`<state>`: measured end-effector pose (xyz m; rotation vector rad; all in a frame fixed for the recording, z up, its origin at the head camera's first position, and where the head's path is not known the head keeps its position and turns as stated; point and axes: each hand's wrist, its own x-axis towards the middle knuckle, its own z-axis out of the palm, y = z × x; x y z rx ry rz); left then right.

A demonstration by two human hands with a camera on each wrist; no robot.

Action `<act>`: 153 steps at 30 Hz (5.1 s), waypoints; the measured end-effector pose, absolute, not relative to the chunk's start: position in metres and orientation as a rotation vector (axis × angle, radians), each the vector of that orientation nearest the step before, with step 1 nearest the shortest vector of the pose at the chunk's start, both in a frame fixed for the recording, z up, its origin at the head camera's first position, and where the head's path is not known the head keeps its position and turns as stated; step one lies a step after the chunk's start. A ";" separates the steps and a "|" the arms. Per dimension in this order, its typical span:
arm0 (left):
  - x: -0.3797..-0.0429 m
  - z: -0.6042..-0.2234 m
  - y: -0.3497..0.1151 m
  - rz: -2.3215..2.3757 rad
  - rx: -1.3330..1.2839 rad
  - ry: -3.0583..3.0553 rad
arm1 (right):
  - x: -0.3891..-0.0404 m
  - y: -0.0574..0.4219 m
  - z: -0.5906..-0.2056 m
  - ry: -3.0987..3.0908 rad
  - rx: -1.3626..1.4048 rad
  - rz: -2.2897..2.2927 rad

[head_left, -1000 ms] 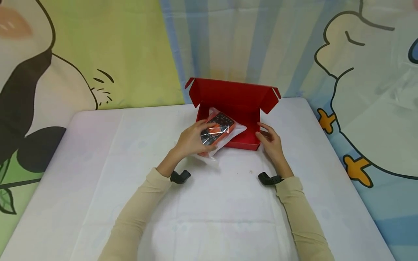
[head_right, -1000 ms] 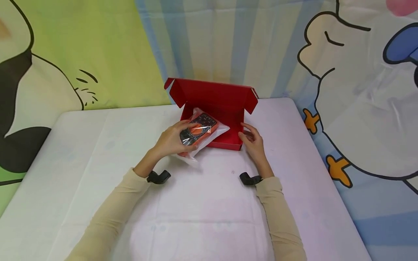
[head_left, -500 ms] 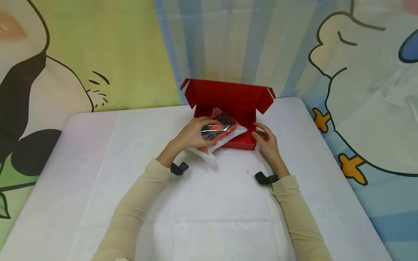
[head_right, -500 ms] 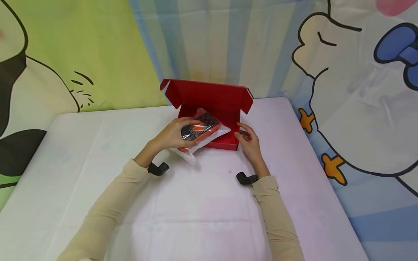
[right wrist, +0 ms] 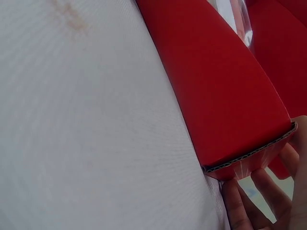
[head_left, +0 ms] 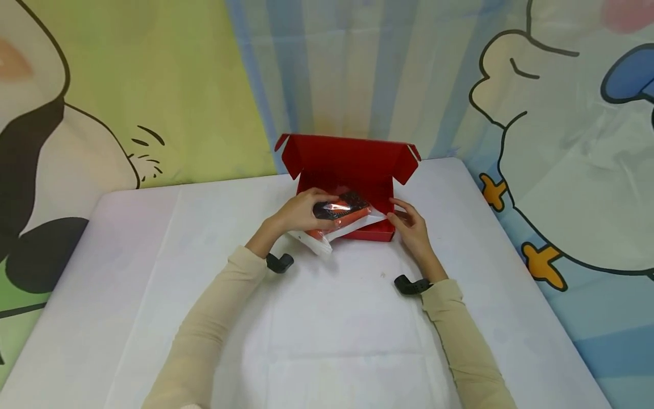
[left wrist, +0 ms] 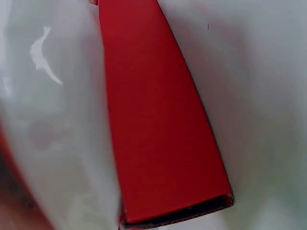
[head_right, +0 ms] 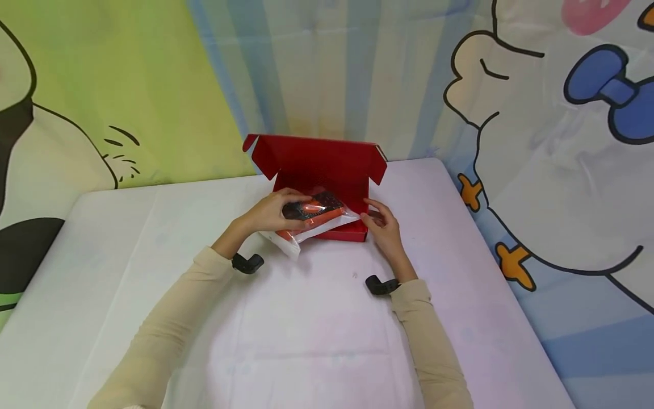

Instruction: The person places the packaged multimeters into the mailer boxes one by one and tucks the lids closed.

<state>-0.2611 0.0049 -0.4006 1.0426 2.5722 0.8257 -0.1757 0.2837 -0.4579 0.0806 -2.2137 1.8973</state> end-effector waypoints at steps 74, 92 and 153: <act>-0.291 -0.419 0.013 0.880 1.229 2.570 | -0.172 0.286 -0.457 -2.269 0.063 1.874; -0.309 -0.438 0.018 1.010 1.316 2.411 | -0.173 0.285 -0.455 -2.286 0.040 1.833; -0.243 -0.411 -0.015 2.508 1.110 2.658 | -0.176 0.296 -0.385 -2.239 -0.410 1.867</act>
